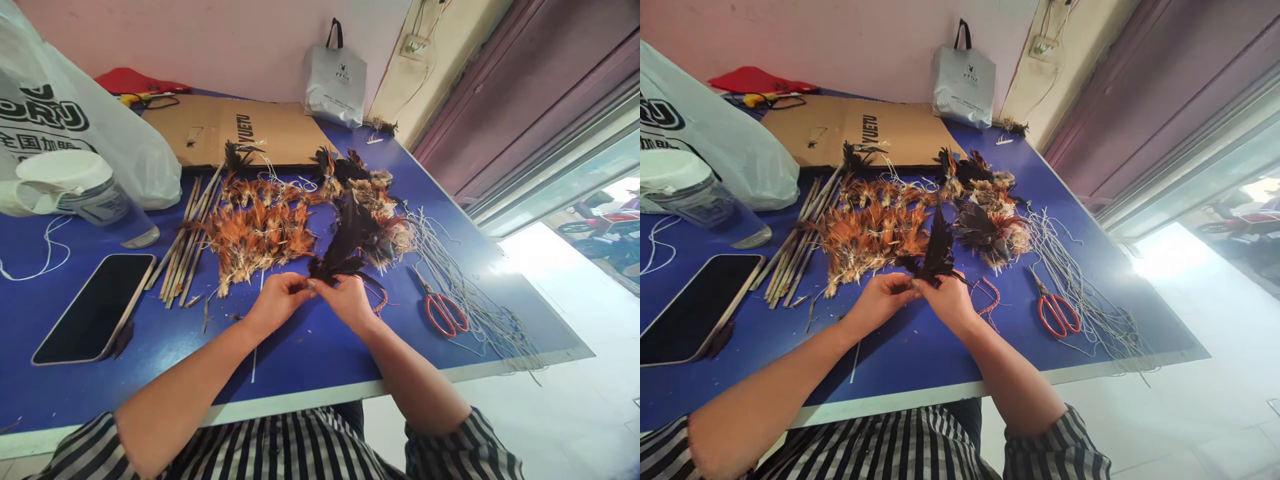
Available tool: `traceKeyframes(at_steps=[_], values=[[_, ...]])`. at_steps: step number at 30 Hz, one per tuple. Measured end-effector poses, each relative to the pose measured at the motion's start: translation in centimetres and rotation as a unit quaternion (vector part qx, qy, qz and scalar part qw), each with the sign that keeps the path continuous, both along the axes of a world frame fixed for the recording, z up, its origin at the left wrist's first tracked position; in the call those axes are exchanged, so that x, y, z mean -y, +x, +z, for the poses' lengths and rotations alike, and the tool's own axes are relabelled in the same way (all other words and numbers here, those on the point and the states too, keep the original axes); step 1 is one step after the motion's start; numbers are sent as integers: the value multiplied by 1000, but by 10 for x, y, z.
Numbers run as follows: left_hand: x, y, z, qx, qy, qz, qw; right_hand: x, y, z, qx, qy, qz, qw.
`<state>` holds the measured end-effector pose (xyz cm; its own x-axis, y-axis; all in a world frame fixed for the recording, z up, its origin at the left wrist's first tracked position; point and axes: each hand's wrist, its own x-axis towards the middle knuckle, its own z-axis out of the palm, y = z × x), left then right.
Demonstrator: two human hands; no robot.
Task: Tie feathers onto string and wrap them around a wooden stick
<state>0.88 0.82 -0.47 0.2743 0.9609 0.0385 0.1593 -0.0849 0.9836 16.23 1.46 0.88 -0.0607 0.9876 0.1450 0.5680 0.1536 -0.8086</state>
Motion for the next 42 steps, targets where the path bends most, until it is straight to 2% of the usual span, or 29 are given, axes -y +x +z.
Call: traceKeyframes(at_steps=[2, 4, 7, 9, 12, 15, 23, 28, 32, 37, 42], values=[[2, 0, -1, -47, 53, 17, 997, 1, -2, -2, 17, 34, -4, 999], [2, 0, -1, -70, 71, 16, 995, 1, -2, -3, 22, 57, 7, 998], [0, -2, 0, -44, 25, -10, 999, -1, -2, 0, 7, 68, 24, 997], [-4, -3, 1, 18, -21, -24, 999, -1, -2, 4, -34, 77, 33, 996], [-8, -4, 5, 125, -84, -32, 988, 0, -1, 8, -93, 84, 50, 991], [-8, -3, 8, 178, -121, -46, 976, 1, -1, 10, -101, 80, 52, 990], [-4, -2, 10, 125, -119, -65, 983, 1, -1, 9, -115, 36, 51, 991], [-4, -4, 10, 142, -162, -79, 973, 1, -1, 11, -60, 82, 43, 994], [-4, -5, 9, 180, -205, -92, 958, 1, -1, 7, -77, 95, 50, 991], [-4, -6, 9, 213, -237, -92, 943, -1, -2, 2, -173, 55, 48, 982], [-7, -9, 9, 187, -207, -105, 955, -3, 3, 8, -261, -90, 132, 952]])
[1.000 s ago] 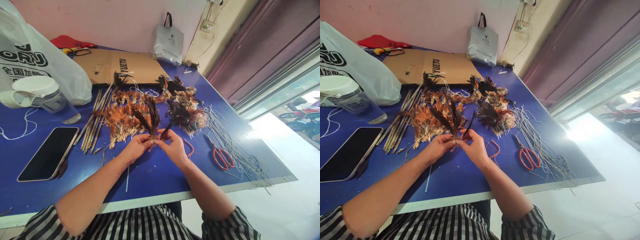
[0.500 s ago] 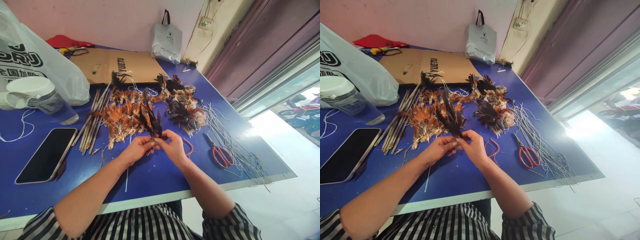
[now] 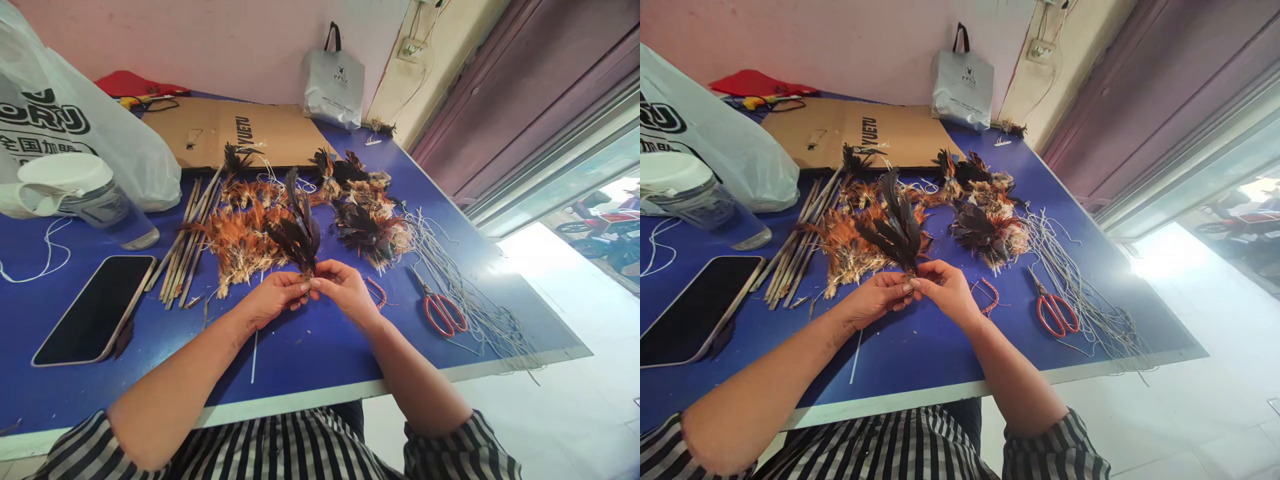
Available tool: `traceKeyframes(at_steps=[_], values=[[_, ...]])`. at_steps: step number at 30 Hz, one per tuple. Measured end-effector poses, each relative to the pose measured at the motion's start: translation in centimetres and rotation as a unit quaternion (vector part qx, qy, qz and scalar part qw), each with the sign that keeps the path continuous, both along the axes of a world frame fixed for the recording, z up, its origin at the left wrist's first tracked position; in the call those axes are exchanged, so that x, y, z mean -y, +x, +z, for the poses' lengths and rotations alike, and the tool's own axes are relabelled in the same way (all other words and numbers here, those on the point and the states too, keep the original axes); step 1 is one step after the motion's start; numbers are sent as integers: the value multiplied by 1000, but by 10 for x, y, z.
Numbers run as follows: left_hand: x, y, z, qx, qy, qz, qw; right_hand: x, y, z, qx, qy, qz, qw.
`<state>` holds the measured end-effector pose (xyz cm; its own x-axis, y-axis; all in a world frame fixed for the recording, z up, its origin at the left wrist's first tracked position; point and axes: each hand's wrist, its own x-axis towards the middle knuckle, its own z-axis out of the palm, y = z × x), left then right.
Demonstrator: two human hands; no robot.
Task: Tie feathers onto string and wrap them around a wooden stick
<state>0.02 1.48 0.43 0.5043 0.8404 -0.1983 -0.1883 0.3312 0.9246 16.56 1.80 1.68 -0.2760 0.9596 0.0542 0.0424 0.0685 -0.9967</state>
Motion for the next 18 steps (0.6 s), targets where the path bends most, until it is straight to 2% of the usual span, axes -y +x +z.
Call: traceKeyframes(at_steps=[3, 8, 11, 15, 17, 18], values=[[0, -1, 1, -41, 43, -21, 998, -2, 3, 1, 1, -28, 24, 999], [2, 1, 6, -114, 97, -21, 989, -5, 5, -4, -1, -31, -16, 999], [4, 1, 7, -113, 123, -38, 985, -4, 4, -3, -29, -68, 0, 997], [6, 0, 8, -81, 126, -73, 986, -1, 2, 2, -67, -122, 65, 988], [5, 1, 7, -77, 117, -71, 988, -1, 1, 1, -74, -117, 63, 988], [5, 2, 6, -82, 109, -55, 989, -1, 1, 0, -73, -108, 42, 991]])
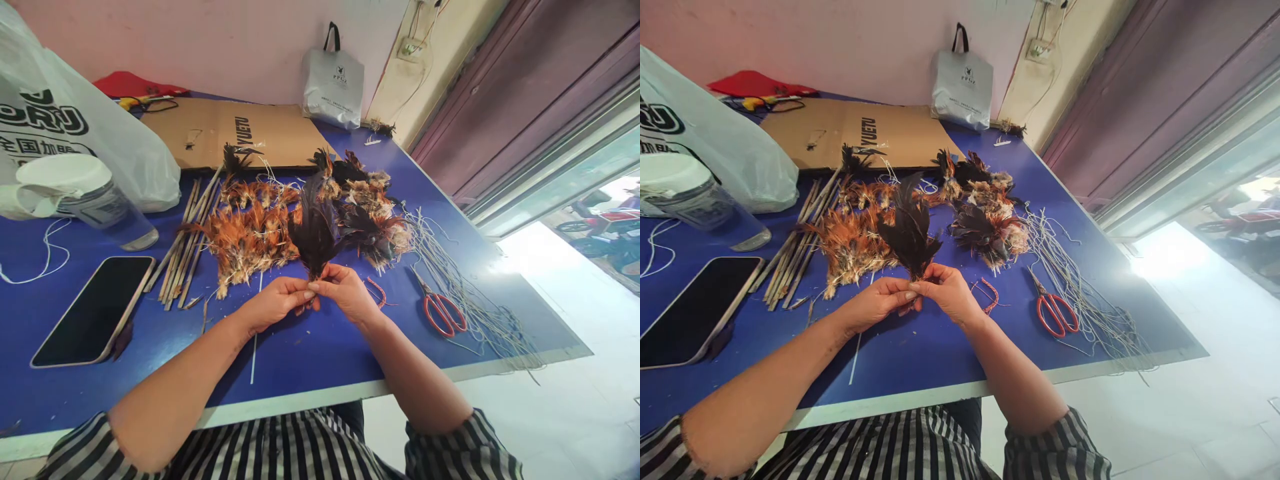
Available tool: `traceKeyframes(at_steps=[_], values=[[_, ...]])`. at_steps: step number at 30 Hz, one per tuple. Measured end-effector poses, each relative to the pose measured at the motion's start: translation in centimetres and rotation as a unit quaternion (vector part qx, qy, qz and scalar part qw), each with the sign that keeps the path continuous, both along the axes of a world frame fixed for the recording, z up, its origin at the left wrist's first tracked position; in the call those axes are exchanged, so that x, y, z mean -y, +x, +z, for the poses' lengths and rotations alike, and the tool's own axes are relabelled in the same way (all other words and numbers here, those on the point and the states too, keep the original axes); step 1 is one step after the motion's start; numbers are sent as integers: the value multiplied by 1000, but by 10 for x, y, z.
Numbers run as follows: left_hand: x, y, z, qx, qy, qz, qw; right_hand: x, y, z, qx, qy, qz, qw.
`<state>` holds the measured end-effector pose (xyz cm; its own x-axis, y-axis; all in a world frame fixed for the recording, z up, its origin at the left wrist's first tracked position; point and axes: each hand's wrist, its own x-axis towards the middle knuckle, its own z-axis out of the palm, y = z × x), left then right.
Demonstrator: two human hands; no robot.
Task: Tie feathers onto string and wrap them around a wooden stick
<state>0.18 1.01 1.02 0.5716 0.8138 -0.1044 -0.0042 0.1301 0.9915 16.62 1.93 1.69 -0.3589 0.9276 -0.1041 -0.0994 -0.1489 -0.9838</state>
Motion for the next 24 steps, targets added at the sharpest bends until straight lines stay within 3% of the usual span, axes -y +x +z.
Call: traceKeyframes(at_steps=[4, 8, 12, 20, 24], values=[[0, 5, -5, -16, 25, 113, 993, -2, -2, -9, 52, 50, -92, 993], [2, 7, -6, -45, 97, 160, 981, -1, -5, -13, 120, 96, -124, 980], [3, 8, -6, -75, 105, 158, 979, 0, -7, -11, 105, 69, -108, 986], [1, 5, -8, -14, 18, 91, 996, 1, -6, -9, 40, 49, -73, 995], [0, 4, -6, -14, 6, 113, 993, 1, -6, -11, 63, 73, -64, 993]])
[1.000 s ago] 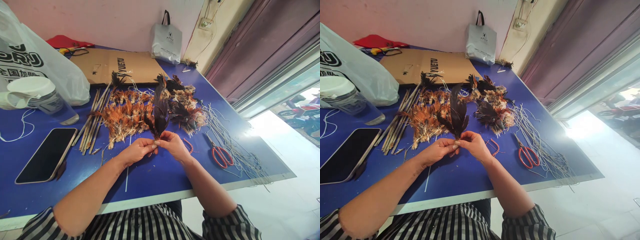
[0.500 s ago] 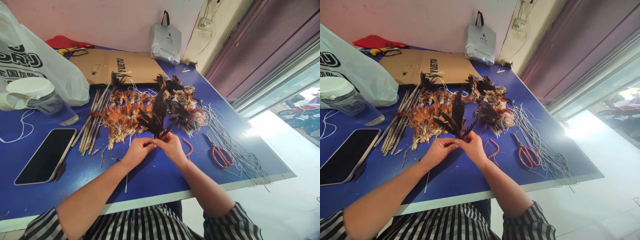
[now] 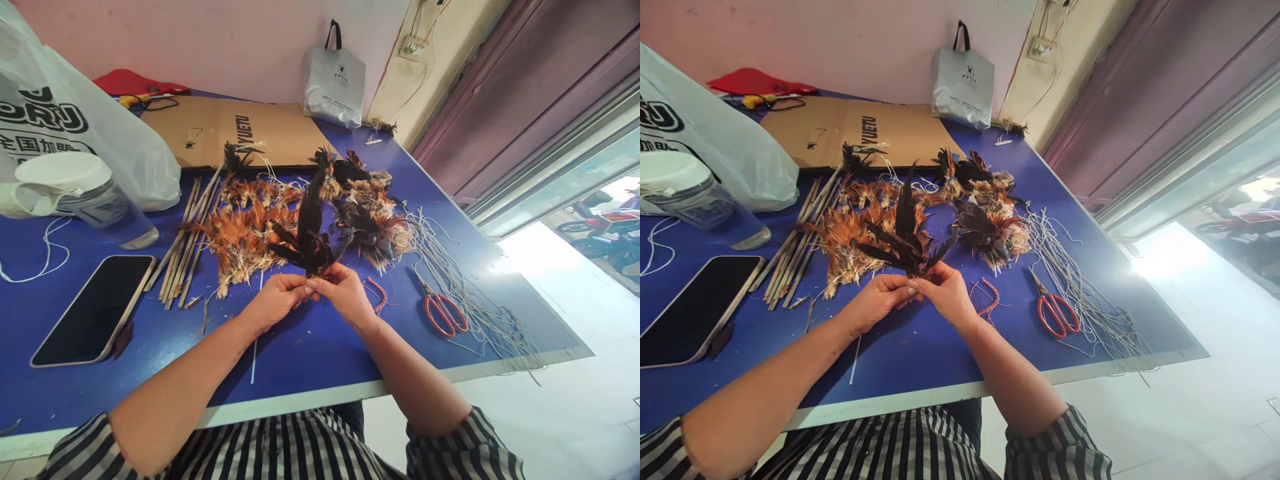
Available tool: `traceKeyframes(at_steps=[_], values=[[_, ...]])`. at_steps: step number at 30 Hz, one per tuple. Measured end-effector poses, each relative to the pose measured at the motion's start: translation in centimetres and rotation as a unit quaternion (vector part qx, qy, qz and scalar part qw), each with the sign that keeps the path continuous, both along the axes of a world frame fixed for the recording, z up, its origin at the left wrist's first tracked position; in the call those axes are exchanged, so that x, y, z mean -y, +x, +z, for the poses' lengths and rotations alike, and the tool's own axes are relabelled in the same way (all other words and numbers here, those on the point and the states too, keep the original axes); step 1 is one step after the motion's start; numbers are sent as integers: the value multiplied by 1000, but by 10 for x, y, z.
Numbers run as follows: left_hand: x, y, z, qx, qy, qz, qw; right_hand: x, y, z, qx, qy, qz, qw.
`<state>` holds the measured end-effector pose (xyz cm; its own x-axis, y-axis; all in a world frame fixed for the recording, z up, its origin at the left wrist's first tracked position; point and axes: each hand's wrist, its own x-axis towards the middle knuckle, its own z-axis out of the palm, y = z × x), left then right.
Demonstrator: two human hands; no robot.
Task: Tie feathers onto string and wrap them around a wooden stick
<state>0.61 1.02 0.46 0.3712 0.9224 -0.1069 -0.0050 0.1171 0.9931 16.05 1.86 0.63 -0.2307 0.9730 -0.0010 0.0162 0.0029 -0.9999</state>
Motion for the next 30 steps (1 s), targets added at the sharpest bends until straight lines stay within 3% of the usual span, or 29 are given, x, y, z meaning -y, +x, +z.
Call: traceKeyframes(at_steps=[3, 6, 10, 14, 22, 26, 30], values=[[-4, -1, -1, 43, -31, 43, 998, 0, 3, 1, 101, 100, -11, 990], [-7, -3, -2, 102, -60, 63, 991, 1, 5, 3, 215, 229, -5, 949], [-5, -2, 0, 152, -107, 48, 981, 2, 5, 2, 308, 299, -21, 903], [0, 3, -1, 171, -116, 37, 978, 2, 4, -2, 322, 296, -48, 898], [3, 9, -6, 157, -80, 41, 984, 1, 1, -7, 275, 232, -76, 930], [2, 8, -6, 134, -55, 53, 988, 0, 1, -5, 280, 234, -57, 929], [-1, 5, -5, 79, -36, 70, 994, -2, 13, 11, 293, 229, 29, 928]])
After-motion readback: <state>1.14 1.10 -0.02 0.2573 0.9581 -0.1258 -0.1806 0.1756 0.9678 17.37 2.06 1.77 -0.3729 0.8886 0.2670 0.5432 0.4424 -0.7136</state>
